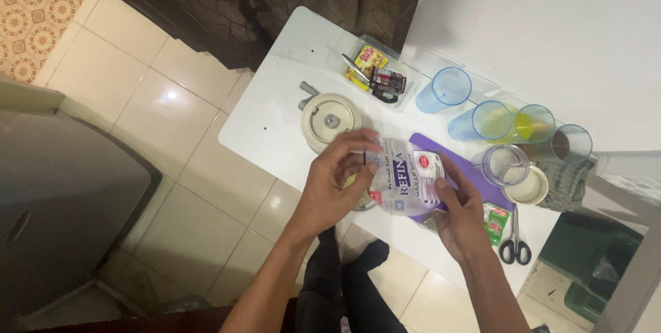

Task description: The person stands at a small table and opens several ingredient packets, including a seasoning sachet and a green packet, and empties their contents onto the cutting board and into a blender jar. They pour liquid from a blue cup into the jar, fit the blade assembly and lid onto the jar, and handle the assembled jar.

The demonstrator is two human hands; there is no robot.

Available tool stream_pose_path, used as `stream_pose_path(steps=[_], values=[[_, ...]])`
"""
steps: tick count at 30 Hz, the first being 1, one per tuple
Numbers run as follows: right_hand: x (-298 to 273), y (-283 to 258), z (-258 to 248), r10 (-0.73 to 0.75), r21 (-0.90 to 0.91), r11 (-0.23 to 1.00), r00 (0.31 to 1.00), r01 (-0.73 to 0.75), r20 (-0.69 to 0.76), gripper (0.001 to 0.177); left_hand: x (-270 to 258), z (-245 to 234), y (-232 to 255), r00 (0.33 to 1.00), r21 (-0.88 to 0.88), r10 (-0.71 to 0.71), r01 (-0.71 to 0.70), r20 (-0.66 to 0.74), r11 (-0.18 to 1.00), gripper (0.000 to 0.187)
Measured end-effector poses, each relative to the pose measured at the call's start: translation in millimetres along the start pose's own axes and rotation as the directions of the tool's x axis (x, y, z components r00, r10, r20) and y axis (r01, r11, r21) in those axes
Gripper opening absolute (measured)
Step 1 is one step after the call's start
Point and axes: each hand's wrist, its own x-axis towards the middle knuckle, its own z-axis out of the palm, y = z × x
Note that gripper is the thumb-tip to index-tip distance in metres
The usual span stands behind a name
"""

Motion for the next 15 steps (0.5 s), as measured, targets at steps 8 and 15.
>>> stream_pose_path(steps=[8, 15], values=[[12, 0, -4, -0.071, 0.011, 0.997, 0.995, 0.07, 0.068, 0.052, 3, -13, -6, 0.987, -0.025, -0.139, 0.138, -0.086, 0.99, 0.062], [14, -8, 0, -0.133, -0.178, 0.972, 0.984, 0.153, 0.12, 0.062, 2, -17, -24, 0.974, -0.005, -0.173, 0.174, -0.147, 0.985, 0.04]])
